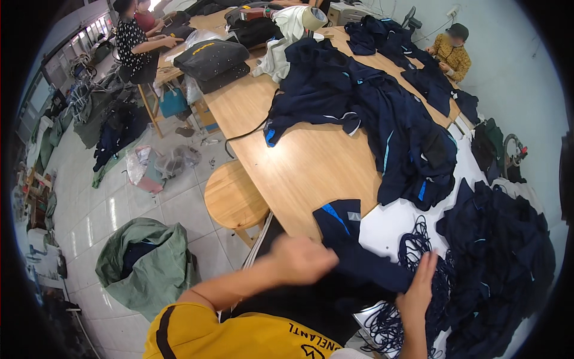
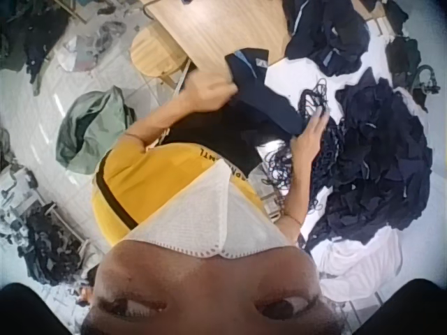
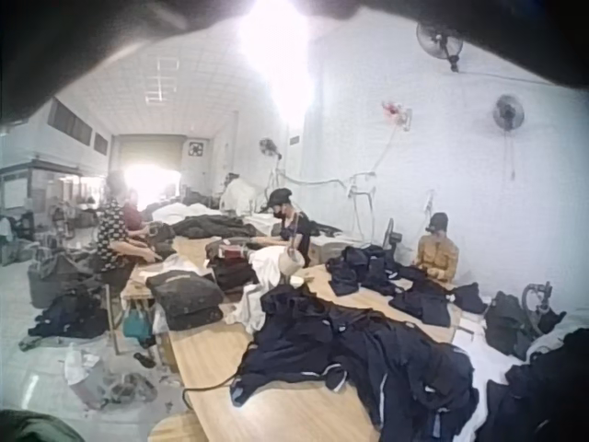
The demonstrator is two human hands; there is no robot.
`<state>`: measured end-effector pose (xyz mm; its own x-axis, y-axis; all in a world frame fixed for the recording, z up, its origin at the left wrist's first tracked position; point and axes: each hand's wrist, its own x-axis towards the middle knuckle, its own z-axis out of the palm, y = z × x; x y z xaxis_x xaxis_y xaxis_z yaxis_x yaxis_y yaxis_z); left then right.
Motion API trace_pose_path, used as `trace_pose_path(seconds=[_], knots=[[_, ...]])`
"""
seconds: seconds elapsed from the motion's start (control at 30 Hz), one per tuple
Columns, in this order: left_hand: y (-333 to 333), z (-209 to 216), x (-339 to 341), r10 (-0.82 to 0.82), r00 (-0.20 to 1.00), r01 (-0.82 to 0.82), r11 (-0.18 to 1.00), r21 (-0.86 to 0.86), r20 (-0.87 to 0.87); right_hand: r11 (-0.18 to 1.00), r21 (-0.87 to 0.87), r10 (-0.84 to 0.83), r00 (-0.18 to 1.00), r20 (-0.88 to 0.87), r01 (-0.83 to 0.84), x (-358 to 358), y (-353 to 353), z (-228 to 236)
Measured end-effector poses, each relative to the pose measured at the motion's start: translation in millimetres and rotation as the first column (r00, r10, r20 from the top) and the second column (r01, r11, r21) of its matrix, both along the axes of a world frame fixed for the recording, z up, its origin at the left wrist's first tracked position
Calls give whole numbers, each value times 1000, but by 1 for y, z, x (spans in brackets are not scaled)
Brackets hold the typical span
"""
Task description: Threading drawstrings through the waistbands of dark blue trousers using a metal threading tool.
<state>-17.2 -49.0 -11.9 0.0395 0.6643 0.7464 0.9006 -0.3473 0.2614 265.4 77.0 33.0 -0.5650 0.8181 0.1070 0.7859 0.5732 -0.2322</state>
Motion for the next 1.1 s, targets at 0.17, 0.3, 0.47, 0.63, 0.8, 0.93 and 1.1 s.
trace_pose_path(seconds=[0.17,0.3,0.47,0.63,0.8,0.93,1.1], knots=[[27,61,-97,223,893,-102,947,306,-390,932,-267,209,966,-153,-244,32,-26,-38],[69,100,-102,187,917,42,832,553,-352,957,-26,257,884,-389,-289,0,-51,18],[106,97,8,-229,841,491,704,513,-491,928,262,369,728,-577,-263,-10,-44,51],[81,34,56,-315,936,264,924,278,158,992,-76,48,863,-502,-100,-16,-36,47],[50,-33,52,-299,668,570,795,-210,682,968,-252,-117,864,-489,-12,12,-34,37],[23,-20,15,-325,463,864,372,-339,824,910,-410,-167,862,-479,-51,9,-43,52],[25,-14,13,-408,480,874,146,-463,777,894,-416,-42,893,-447,-166,2,-46,36]])
